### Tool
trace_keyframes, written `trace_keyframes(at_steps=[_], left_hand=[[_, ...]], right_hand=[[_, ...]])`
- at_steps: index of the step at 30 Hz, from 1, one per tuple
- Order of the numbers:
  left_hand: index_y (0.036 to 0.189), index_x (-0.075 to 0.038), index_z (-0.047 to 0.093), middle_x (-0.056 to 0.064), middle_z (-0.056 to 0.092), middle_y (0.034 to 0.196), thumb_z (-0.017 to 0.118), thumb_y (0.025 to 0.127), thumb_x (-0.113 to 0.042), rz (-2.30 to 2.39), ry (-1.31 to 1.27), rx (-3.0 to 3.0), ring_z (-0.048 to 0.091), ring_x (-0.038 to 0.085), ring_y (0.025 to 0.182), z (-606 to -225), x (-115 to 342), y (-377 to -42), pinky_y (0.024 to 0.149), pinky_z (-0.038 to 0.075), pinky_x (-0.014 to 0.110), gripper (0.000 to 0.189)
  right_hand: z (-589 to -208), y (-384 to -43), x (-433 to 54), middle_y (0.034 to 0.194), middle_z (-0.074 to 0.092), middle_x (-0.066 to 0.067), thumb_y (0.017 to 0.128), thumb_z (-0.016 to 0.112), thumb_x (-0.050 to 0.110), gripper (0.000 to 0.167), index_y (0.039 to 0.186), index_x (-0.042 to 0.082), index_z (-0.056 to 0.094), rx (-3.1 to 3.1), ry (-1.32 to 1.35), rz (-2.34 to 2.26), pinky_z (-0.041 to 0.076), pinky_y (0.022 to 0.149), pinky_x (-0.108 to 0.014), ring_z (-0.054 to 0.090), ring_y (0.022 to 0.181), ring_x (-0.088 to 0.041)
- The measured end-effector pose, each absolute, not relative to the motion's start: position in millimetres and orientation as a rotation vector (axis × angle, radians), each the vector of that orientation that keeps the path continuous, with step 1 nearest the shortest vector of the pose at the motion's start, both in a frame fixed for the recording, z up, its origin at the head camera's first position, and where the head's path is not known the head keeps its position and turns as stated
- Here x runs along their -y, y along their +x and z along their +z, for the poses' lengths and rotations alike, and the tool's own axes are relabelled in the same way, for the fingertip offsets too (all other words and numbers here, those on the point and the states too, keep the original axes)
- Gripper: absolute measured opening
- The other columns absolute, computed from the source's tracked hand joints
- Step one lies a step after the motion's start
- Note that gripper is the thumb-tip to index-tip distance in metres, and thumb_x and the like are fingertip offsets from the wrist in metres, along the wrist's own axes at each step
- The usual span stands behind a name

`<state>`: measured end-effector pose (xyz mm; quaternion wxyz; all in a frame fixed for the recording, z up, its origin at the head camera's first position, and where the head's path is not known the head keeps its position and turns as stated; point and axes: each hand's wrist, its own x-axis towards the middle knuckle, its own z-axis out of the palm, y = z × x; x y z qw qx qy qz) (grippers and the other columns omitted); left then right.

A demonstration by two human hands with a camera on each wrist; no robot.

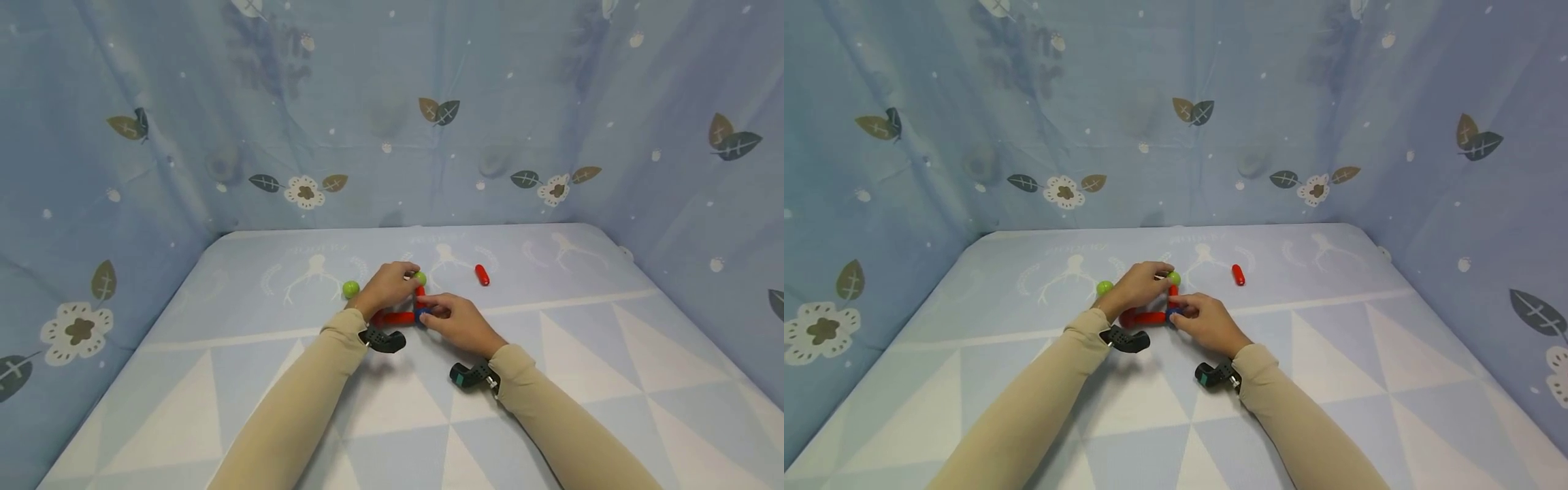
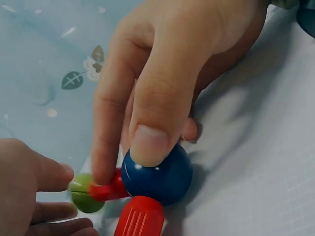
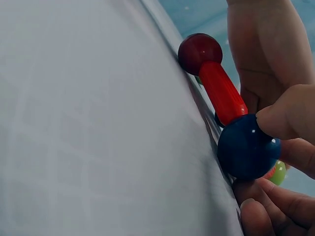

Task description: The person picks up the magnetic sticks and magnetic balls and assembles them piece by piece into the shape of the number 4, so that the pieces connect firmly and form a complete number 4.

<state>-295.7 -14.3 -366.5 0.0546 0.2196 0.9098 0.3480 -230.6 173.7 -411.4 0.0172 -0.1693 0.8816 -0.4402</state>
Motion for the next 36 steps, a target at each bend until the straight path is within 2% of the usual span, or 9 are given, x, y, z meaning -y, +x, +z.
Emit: trace_keyframes(at_steps=[5, 10, 21, 30, 36], left_hand=[[0.134, -0.007, 0.064, 0.010, 0.064, 0.132, 0.057, 0.103, -0.023, 1.087, 0.709, -2.802, 0.062, 0.026, 0.118, -361.8, 21.7, -286.4, 0.098, 0.048, 0.042, 0.036], [0.129, -0.010, 0.067, 0.005, 0.067, 0.125, 0.059, 0.102, -0.023, 1.228, 0.739, -2.850, 0.064, 0.023, 0.113, -355.3, 41.0, -273.7, 0.094, 0.051, 0.041, 0.031], [0.125, -0.011, 0.069, 0.000, 0.070, 0.114, 0.060, 0.102, -0.023, 1.472, 0.530, -2.869, 0.062, 0.020, 0.105, -368.7, 93.5, -247.0, 0.089, 0.051, 0.041, 0.028], [0.122, -0.009, 0.070, 0.002, 0.070, 0.116, 0.066, 0.097, -0.019, 1.333, 0.594, -2.833, 0.065, 0.022, 0.104, -390.9, 103.3, -236.9, 0.089, 0.052, 0.040, 0.027], [0.121, -0.010, 0.071, 0.000, 0.069, 0.109, 0.076, 0.091, -0.016, 1.273, 0.686, -2.775, 0.066, 0.016, 0.095, -397.4, 100.0, -236.5, 0.084, 0.054, 0.035, 0.032]], right_hand=[[-410.4, -229.9, -171.8, 0.123, 0.065, 0.001, 0.094, 0.071, 0.032, 0.040, 0.132, 0.020, 0.068, -2.741, -0.504, -1.386, 0.050, 0.086, -0.038, 0.064, 0.101, -0.016], [-410.6, -230.1, -170.5, 0.123, 0.065, 0.001, 0.094, 0.071, 0.032, 0.039, 0.131, 0.020, 0.068, -2.759, -0.492, -1.375, 0.051, 0.086, -0.039, 0.063, 0.101, -0.016], [-406.5, -228.1, -169.7, 0.123, 0.064, 0.000, 0.094, 0.070, 0.032, 0.039, 0.132, 0.020, 0.067, -2.768, -0.430, -1.310, 0.049, 0.089, -0.041, 0.061, 0.104, -0.018], [-408.4, -230.0, -173.7, 0.125, 0.065, -0.002, 0.095, 0.070, 0.033, 0.040, 0.132, 0.018, 0.067, -2.766, -0.449, -1.303, 0.050, 0.089, -0.041, 0.062, 0.106, -0.018], [-407.8, -232.8, -174.8, 0.124, 0.066, -0.002, 0.094, 0.071, 0.034, 0.041, 0.132, 0.018, 0.067, -2.780, -0.458, -1.290, 0.050, 0.089, -0.041, 0.062, 0.106, -0.019]])
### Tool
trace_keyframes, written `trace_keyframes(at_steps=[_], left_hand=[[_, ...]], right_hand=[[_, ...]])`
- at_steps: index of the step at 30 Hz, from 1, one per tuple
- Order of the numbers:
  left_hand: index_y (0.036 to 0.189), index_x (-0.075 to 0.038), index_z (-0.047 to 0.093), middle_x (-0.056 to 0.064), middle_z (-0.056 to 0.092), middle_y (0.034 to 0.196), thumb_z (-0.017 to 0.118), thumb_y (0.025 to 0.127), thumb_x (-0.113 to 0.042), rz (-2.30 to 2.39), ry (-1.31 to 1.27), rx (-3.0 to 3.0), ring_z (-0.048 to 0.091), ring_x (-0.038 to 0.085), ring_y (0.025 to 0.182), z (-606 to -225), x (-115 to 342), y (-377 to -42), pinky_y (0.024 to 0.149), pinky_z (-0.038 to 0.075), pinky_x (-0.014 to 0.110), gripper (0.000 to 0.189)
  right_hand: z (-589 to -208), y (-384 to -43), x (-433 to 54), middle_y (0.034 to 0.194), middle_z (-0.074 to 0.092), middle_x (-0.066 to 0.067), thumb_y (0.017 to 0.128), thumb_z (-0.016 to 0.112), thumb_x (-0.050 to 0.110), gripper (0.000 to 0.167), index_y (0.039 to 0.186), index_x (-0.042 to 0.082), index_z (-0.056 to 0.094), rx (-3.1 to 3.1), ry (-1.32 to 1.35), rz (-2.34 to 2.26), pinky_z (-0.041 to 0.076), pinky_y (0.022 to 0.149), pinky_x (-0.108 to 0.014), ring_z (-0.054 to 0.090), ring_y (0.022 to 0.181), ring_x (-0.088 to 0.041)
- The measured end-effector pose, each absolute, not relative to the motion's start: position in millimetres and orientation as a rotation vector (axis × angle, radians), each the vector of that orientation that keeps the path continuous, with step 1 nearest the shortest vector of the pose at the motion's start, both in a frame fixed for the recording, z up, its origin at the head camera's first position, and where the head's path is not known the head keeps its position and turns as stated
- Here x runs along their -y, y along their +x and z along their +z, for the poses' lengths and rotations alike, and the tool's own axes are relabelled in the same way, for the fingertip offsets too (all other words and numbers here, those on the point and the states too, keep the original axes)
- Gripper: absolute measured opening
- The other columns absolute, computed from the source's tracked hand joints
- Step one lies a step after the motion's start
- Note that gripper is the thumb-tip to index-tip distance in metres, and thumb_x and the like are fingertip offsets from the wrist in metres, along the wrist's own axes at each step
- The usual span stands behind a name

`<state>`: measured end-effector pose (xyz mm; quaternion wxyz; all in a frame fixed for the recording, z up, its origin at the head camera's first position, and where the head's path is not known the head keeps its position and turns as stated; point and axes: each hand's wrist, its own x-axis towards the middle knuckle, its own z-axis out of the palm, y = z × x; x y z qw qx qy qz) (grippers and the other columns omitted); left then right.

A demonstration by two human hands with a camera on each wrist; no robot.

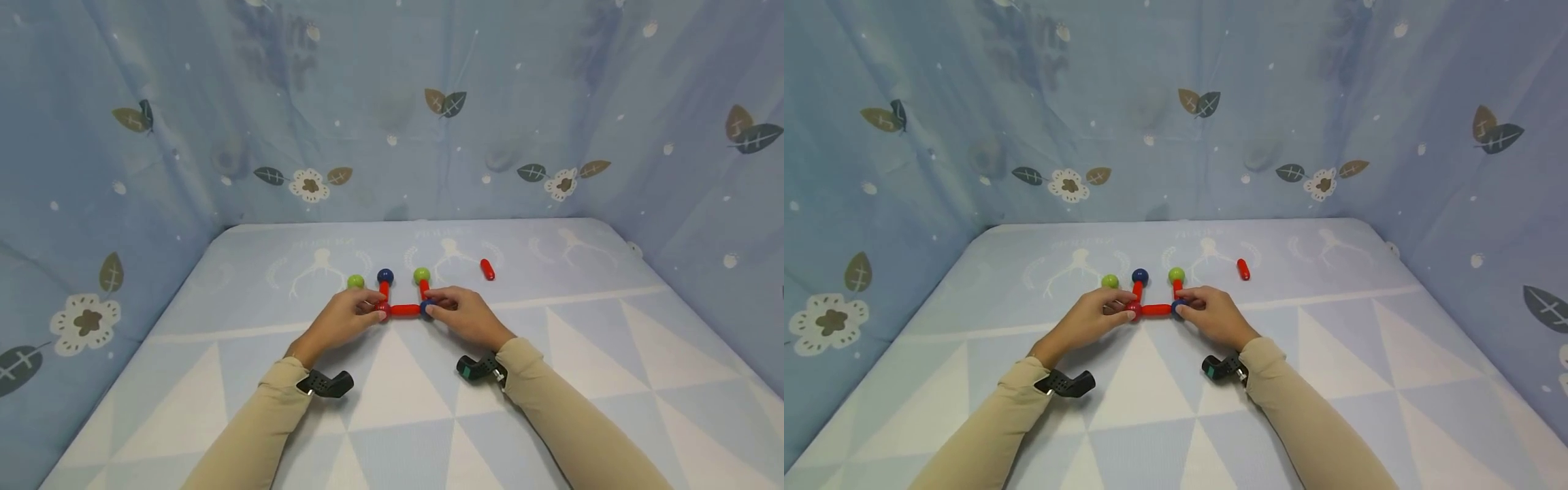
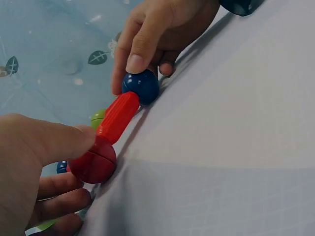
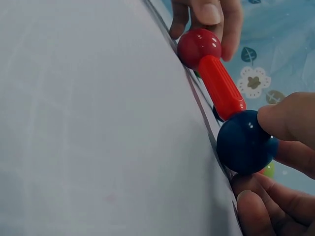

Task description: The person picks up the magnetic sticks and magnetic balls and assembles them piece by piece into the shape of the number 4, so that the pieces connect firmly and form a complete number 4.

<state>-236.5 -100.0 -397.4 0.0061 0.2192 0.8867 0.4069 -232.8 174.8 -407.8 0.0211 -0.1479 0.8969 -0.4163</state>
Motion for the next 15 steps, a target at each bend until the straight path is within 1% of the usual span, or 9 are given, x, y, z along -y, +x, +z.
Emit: trace_keyframes(at_steps=[3, 5, 10, 15], left_hand=[[0.121, -0.009, 0.071, 0.000, 0.068, 0.105, 0.078, 0.088, -0.013, 1.245, 0.730, -2.800, 0.064, 0.014, 0.091, -399.5, 97.0, -239.1, 0.082, 0.053, 0.033, 0.034], [0.121, -0.009, 0.071, 0.000, 0.068, 0.102, 0.078, 0.088, -0.013, 1.230, 0.738, -2.821, 0.062, 0.014, 0.089, -401.8, 94.9, -241.0, 0.081, 0.051, 0.033, 0.035], [0.122, -0.011, 0.072, -0.001, 0.066, 0.098, 0.078, 0.088, -0.016, 1.230, 0.688, -2.854, 0.057, 0.014, 0.085, -407.0, 91.8, -243.5, 0.077, 0.048, 0.033, 0.034], [0.120, -0.015, 0.072, -0.004, 0.065, 0.094, 0.079, 0.088, -0.019, 1.223, 0.654, -2.880, 0.057, 0.014, 0.084, -408.4, 89.4, -243.3, 0.075, 0.047, 0.033, 0.033]], right_hand=[[-405.8, -235.0, -177.2, 0.122, 0.067, -0.001, 0.095, 0.070, 0.033, 0.039, 0.130, 0.017, 0.068, -2.769, -0.452, -1.322, 0.051, 0.086, -0.038, 0.062, 0.103, -0.018], [-404.4, -236.6, -179.5, 0.119, 0.068, -0.001, 0.096, 0.069, 0.031, 0.037, 0.130, 0.015, 0.068, -2.735, -0.440, -1.367, 0.052, 0.082, -0.037, 0.063, 0.098, -0.018], [-400.2, -240.4, -188.5, 0.113, 0.069, -0.006, 0.099, 0.064, 0.028, 0.036, 0.131, 0.010, 0.066, -2.651, -0.396, -1.478, 0.054, 0.077, -0.035, 0.067, 0.087, -0.020], [-395.5, -246.7, -207.2, 0.117, 0.068, -0.013, 0.100, 0.063, 0.026, 0.038, 0.132, 0.005, 0.064, -2.642, -0.337, -1.571, 0.054, 0.077, -0.036, 0.066, 0.091, -0.025]])
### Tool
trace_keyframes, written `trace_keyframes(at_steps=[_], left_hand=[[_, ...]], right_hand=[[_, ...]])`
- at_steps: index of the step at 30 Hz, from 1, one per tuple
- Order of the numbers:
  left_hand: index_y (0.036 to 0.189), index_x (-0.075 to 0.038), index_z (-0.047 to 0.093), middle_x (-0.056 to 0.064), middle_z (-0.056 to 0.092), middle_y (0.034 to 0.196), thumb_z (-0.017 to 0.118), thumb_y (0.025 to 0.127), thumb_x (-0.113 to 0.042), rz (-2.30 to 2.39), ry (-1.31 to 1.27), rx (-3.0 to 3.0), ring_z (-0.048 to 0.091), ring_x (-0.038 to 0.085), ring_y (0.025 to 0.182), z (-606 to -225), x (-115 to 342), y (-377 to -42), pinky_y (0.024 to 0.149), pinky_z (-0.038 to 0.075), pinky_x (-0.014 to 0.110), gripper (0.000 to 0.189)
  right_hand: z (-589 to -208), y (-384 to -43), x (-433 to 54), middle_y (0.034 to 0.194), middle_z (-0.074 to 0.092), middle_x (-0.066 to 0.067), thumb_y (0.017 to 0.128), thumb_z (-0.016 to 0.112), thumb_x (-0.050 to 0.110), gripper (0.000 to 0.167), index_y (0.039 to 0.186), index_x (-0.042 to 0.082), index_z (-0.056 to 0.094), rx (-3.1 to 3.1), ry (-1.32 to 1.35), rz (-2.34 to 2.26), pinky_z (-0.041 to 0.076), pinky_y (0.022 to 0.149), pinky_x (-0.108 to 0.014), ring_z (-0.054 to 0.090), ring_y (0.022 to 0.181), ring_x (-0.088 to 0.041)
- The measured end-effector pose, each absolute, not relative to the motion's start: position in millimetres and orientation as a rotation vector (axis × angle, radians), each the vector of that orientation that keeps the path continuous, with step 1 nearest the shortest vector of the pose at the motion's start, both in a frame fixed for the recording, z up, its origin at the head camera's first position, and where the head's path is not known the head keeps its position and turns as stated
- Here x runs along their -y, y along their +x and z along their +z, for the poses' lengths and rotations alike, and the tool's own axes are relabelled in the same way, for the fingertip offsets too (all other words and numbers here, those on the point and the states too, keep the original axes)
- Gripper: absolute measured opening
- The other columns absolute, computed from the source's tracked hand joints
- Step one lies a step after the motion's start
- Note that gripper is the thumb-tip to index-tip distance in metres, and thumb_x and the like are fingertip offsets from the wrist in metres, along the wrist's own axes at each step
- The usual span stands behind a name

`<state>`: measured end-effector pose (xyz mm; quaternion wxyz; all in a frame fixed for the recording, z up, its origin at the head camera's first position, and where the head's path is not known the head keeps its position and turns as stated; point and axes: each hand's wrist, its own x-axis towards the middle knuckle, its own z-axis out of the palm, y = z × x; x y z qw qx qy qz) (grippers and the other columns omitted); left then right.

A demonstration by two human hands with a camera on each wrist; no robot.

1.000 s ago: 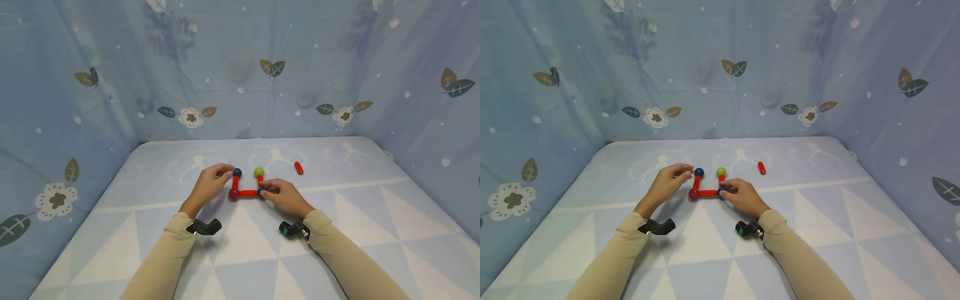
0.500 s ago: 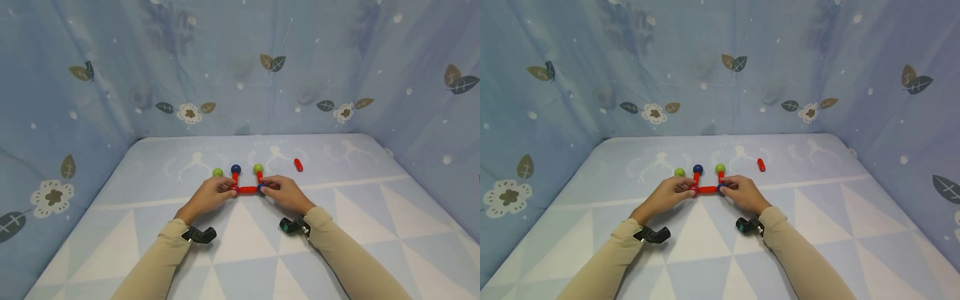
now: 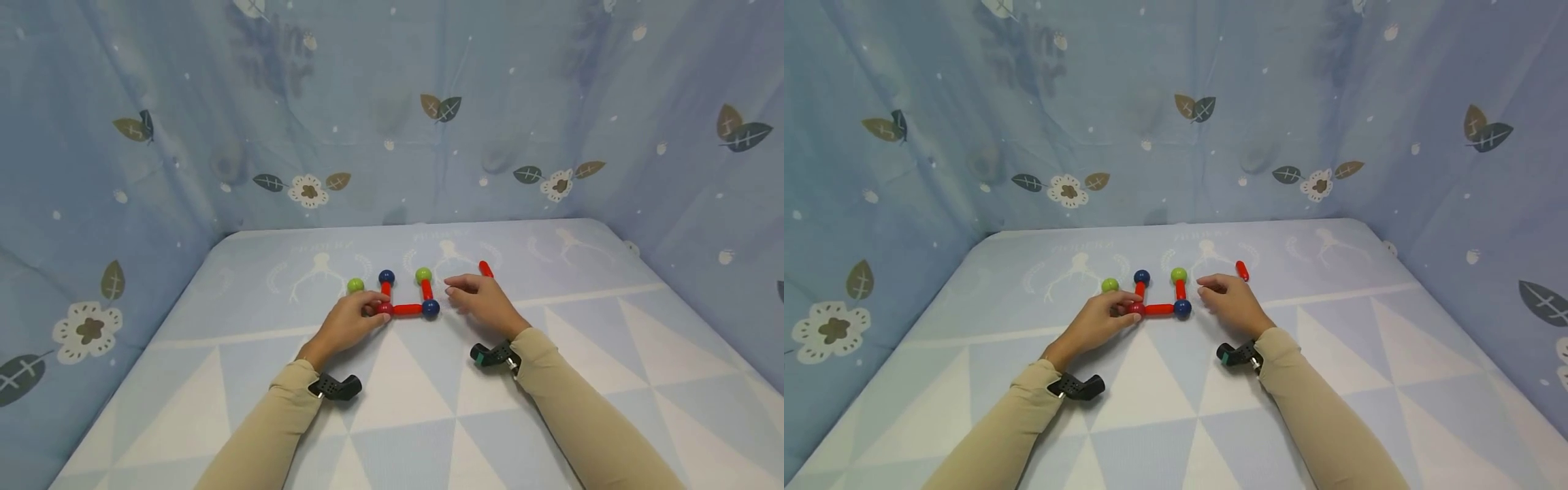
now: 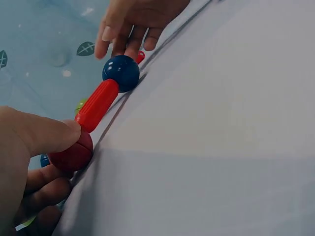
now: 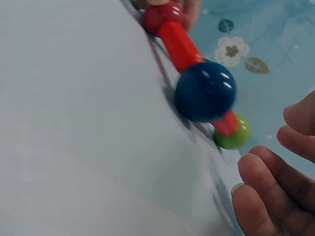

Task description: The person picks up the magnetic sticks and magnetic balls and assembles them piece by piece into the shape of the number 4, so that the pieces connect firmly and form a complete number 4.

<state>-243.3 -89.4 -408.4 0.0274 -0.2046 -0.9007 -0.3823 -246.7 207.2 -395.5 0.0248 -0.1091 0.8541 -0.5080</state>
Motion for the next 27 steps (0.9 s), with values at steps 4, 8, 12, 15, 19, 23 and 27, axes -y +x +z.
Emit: trace_keyframes(at_steps=[4, 8, 12, 15, 19, 23, 27], left_hand=[[0.120, -0.017, 0.072, -0.005, 0.062, 0.089, 0.078, 0.089, -0.022, -1.163, -0.608, 2.783, 0.056, 0.015, 0.082, -410.9, 88.1, -243.0, 0.072, 0.045, 0.033, 0.032], [0.121, -0.017, 0.072, -0.004, 0.060, 0.086, 0.078, 0.089, -0.024, -1.156, -0.614, 2.777, 0.054, 0.015, 0.079, -414.8, 88.6, -240.8, 0.069, 0.044, 0.032, 0.033], [0.120, -0.017, 0.073, -0.005, 0.058, 0.082, 0.079, 0.088, -0.023, -1.150, -0.597, 2.765, 0.053, 0.013, 0.076, -420.0, 90.6, -237.9, 0.066, 0.042, 0.031, 0.033], [0.120, -0.018, 0.073, -0.005, 0.058, 0.082, 0.079, 0.089, -0.025, -1.155, -0.597, 2.757, 0.053, 0.013, 0.075, -421.9, 90.4, -237.5, 0.065, 0.042, 0.031, 0.032], [0.120, -0.019, 0.072, -0.004, 0.058, 0.082, 0.077, 0.090, -0.027, -1.156, -0.583, 2.755, 0.053, 0.014, 0.075, -419.3, 88.3, -239.4, 0.064, 0.041, 0.031, 0.031], [0.121, -0.021, 0.072, -0.004, 0.058, 0.082, 0.077, 0.090, -0.028, -1.148, -0.543, 2.759, 0.053, 0.015, 0.075, -417.9, 87.6, -243.2, 0.063, 0.041, 0.032, 0.031], [0.123, -0.023, 0.072, -0.004, 0.058, 0.083, 0.076, 0.091, -0.030, -1.143, -0.515, 2.768, 0.053, 0.015, 0.073, -417.6, 87.7, -246.9, 0.062, 0.040, 0.031, 0.033]], right_hand=[[-392.9, -255.3, -225.2, 0.121, 0.067, -0.016, 0.100, 0.062, 0.025, 0.041, 0.133, -0.001, 0.062, -2.628, -0.272, -1.696, 0.056, 0.080, -0.036, 0.067, 0.100, -0.027], [-396.1, -259.4, -241.5, 0.123, 0.067, -0.016, 0.100, 0.063, 0.027, 0.044, 0.133, -0.001, 0.061, -2.652, -0.146, -1.770, 0.056, 0.081, -0.033, 0.067, 0.104, -0.024], [-403.0, -262.4, -254.2, 0.126, 0.064, -0.016, 0.100, 0.062, 0.029, 0.043, 0.134, 0.002, 0.061, -2.663, 0.009, -1.760, 0.055, 0.084, -0.032, 0.064, 0.106, -0.026], [-405.6, -267.0, -263.9, 0.129, 0.061, -0.019, 0.102, 0.058, 0.027, 0.042, 0.136, 0.003, 0.059, -2.703, 0.092, -1.716, 0.054, 0.083, -0.031, 0.062, 0.106, -0.031], [-404.1, -276.9, -271.8, 0.131, 0.059, -0.020, 0.102, 0.057, 0.026, 0.042, 0.138, 0.003, 0.057, -2.748, 0.158, -1.645, 0.053, 0.081, -0.028, 0.061, 0.106, -0.032], [-404.9, -290.4, -271.4, 0.129, 0.061, -0.019, 0.102, 0.057, 0.026, 0.041, 0.136, 0.003, 0.059, -2.794, 0.152, -1.548, 0.051, 0.080, -0.027, 0.060, 0.103, -0.028], [-404.6, -302.7, -267.2, 0.124, 0.064, -0.019, 0.099, 0.061, 0.026, 0.040, 0.132, 0.003, 0.062, -2.853, 0.157, -1.445, 0.048, 0.082, -0.034, 0.059, 0.102, -0.029]])
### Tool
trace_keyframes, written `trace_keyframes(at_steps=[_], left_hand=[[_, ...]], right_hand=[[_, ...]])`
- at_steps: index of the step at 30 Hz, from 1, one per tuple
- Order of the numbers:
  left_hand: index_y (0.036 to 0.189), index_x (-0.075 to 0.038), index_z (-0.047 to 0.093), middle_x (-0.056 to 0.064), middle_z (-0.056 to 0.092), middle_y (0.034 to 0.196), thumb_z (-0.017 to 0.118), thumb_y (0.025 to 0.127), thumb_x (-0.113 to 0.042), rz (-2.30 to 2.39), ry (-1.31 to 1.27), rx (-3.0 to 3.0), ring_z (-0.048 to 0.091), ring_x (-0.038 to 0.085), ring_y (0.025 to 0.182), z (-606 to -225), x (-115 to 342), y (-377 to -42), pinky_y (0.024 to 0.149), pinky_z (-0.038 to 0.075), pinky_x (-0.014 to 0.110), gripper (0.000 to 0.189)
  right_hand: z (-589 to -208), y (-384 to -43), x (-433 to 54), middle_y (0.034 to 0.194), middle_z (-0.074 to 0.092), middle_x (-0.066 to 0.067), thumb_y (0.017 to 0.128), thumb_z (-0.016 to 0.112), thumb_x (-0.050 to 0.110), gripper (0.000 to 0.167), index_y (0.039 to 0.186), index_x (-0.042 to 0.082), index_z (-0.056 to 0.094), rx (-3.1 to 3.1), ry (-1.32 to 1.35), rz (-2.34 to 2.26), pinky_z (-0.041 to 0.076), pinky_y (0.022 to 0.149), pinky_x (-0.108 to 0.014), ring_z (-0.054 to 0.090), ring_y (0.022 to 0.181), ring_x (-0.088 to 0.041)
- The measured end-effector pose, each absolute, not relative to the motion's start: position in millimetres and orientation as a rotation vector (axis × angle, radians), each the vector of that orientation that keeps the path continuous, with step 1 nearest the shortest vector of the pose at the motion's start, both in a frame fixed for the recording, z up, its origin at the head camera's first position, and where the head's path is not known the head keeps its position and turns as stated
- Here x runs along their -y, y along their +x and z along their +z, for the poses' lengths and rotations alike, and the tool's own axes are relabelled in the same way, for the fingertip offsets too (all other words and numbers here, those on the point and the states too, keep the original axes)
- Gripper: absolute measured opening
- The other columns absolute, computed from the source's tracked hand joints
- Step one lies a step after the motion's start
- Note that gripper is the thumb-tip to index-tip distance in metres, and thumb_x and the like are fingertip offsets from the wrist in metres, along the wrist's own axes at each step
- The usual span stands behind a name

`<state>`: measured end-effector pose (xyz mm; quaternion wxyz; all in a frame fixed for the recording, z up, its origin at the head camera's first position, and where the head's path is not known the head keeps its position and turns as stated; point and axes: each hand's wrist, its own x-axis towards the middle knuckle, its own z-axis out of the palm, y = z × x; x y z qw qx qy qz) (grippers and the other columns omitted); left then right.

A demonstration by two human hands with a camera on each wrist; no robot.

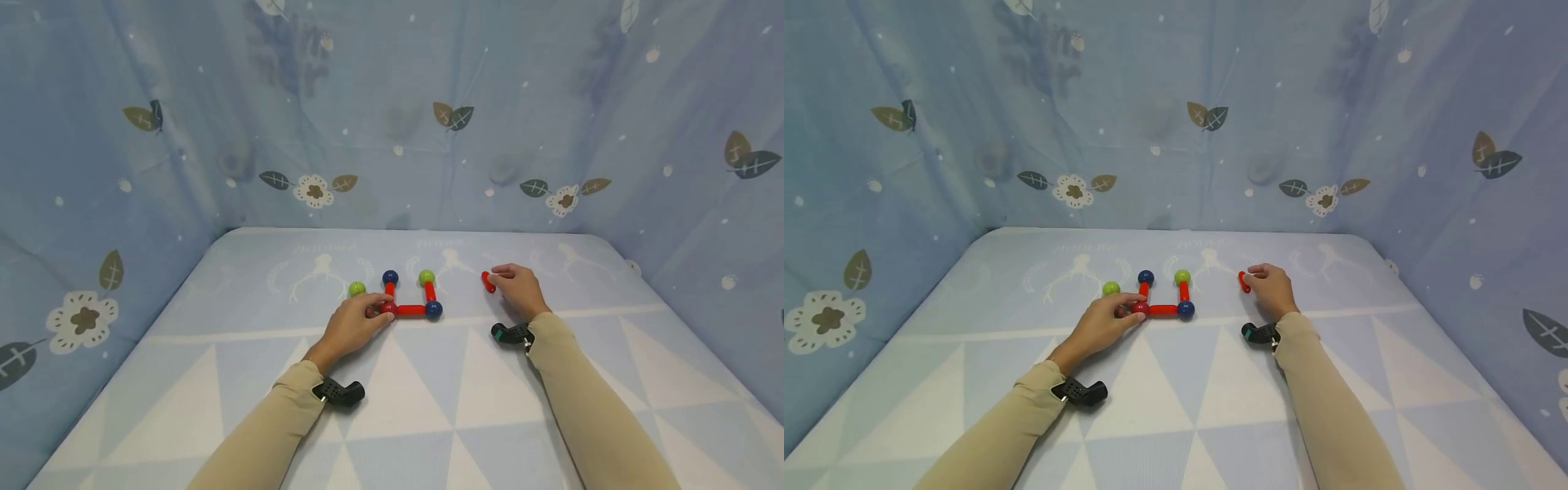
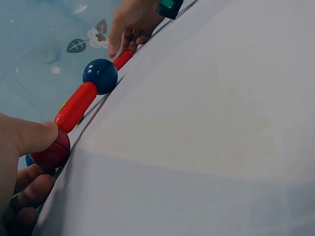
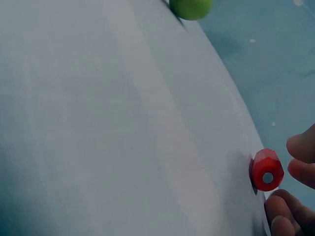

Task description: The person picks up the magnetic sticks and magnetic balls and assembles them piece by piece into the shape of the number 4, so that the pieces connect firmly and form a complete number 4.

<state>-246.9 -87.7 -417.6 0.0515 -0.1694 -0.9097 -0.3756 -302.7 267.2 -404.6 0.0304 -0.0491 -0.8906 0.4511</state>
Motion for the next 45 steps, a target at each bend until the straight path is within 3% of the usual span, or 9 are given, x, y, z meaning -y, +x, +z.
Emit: trace_keyframes(at_steps=[5, 14, 22, 26, 35, 45], left_hand=[[0.124, -0.023, 0.072, -0.005, 0.060, 0.086, 0.076, 0.091, -0.031, -1.136, -0.490, 2.780, 0.054, 0.014, 0.074, -415.8, 88.3, -246.9, 0.063, 0.041, 0.031, 0.034], [0.124, -0.026, 0.072, -0.006, 0.067, 0.099, 0.075, 0.091, -0.032, -1.140, -0.477, 2.781, 0.058, 0.012, 0.079, -415.2, 86.1, -249.5, 0.067, 0.045, 0.032, 0.034], [0.125, -0.026, 0.072, -0.006, 0.064, 0.096, 0.074, 0.092, -0.033, -1.120, -0.484, 2.786, 0.058, 0.013, 0.080, -412.2, 82.3, -248.6, 0.066, 0.045, 0.033, 0.035], [0.127, -0.025, 0.071, -0.005, 0.065, 0.097, 0.074, 0.092, -0.034, -1.100, -0.466, 2.789, 0.057, 0.013, 0.079, -413.4, 82.9, -246.7, 0.065, 0.045, 0.033, 0.037], [0.132, -0.025, 0.068, -0.004, 0.055, 0.086, 0.073, 0.093, -0.035, -1.030, -0.531, 2.778, 0.053, 0.012, 0.073, -416.4, 82.2, -245.9, 0.061, 0.041, 0.031, 0.041], [0.135, -0.022, 0.066, -0.005, 0.057, 0.091, 0.073, 0.093, -0.025, -0.956, -0.541, 2.804, 0.053, 0.012, 0.075, -415.0, 87.5, -244.6, 0.062, 0.043, 0.030, 0.042]], right_hand=[[-401.6, -307.0, -259.1, 0.123, 0.062, -0.022, 0.096, 0.064, 0.021, 0.041, 0.131, 0.000, 0.060, 2.827, -0.145, 1.305, 0.045, 0.092, -0.043, 0.057, 0.108, -0.032], [-399.7, -296.4, -259.4, 0.116, 0.065, -0.023, 0.092, 0.061, 0.014, 0.039, 0.128, -0.002, 0.062, 2.842, -0.086, 1.148, 0.047, 0.087, -0.043, 0.060, 0.099, -0.032], [-394.4, -277.2, -254.9, 0.119, 0.062, -0.021, 0.095, 0.055, 0.015, 0.042, 0.136, 0.004, 0.058, 2.802, -0.073, 1.415, 0.050, 0.072, -0.030, 0.063, 0.082, -0.025], [-394.2, -270.6, -244.6, 0.124, 0.060, -0.022, 0.095, 0.057, 0.017, 0.045, 0.139, 0.006, 0.056, 2.811, -0.034, 1.569, 0.052, 0.070, -0.028, 0.066, 0.075, -0.022], [-395.4, -257.4, -229.6, 0.132, 0.053, -0.025, 0.097, 0.058, 0.008, 0.050, 0.146, 0.009, 0.050, 2.711, 0.021, 1.900, 0.058, 0.075, -0.034, 0.067, 0.080, -0.027], [-391.9, -250.2, -212.9, 0.128, 0.053, -0.025, 0.095, 0.059, 0.005, 0.045, 0.139, 0.001, 0.053, 2.726, 0.138, 2.007, 0.058, 0.080, -0.037, 0.063, 0.097, -0.029]])
